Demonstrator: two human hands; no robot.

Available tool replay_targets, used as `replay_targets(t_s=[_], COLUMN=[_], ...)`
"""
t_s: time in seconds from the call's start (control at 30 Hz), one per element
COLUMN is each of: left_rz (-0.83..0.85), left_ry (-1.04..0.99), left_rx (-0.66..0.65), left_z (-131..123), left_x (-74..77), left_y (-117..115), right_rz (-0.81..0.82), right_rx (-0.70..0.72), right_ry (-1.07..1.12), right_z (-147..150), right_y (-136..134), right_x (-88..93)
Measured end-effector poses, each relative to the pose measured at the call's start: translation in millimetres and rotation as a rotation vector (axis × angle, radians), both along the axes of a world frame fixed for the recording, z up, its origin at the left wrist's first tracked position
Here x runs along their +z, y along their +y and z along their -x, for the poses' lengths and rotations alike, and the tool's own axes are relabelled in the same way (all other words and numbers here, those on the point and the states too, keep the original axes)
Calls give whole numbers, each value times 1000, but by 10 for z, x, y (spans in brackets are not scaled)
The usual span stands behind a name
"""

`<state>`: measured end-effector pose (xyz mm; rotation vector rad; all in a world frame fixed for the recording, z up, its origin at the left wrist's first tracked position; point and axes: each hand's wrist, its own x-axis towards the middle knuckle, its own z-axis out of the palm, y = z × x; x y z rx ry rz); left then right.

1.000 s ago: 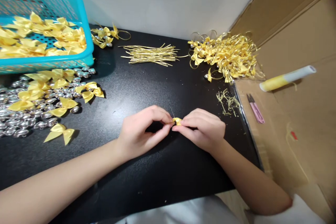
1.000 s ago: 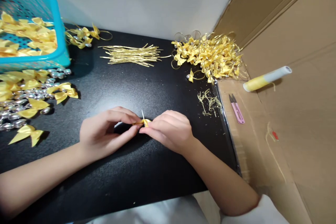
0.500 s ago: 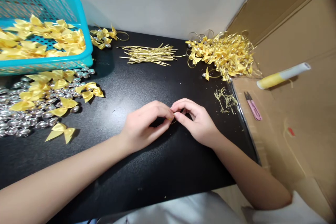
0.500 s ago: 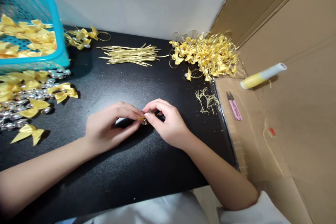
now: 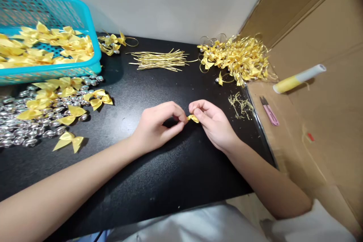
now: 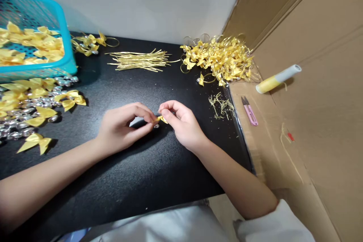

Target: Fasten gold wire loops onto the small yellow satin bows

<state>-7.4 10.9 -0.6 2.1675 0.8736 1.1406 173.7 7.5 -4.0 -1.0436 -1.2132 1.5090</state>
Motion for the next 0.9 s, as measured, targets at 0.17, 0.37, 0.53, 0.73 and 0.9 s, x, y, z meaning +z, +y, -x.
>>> replay_targets(t_s=[0.17,0.37,0.53,0.73,0.9], left_rz=[109,186,182,396,477], left_ry=[-93,-119,-41,-55,-59], left_rx=[15,52,23,-36,-116], left_z=[-22,-24,-16,11,13], left_x=[-45,-62,-35,-72,-67], left_y=[33,24,27,75,114], right_rz=[56,15,-94,22,40], right_rx=[-15,-17,-249,-327,-342], right_ry=[50,-54,-20,171,240], right_z=[-4,-8,-4,-161,-310], right_y=[35,28,47,142,217], right_x=[17,2,7,81,154])
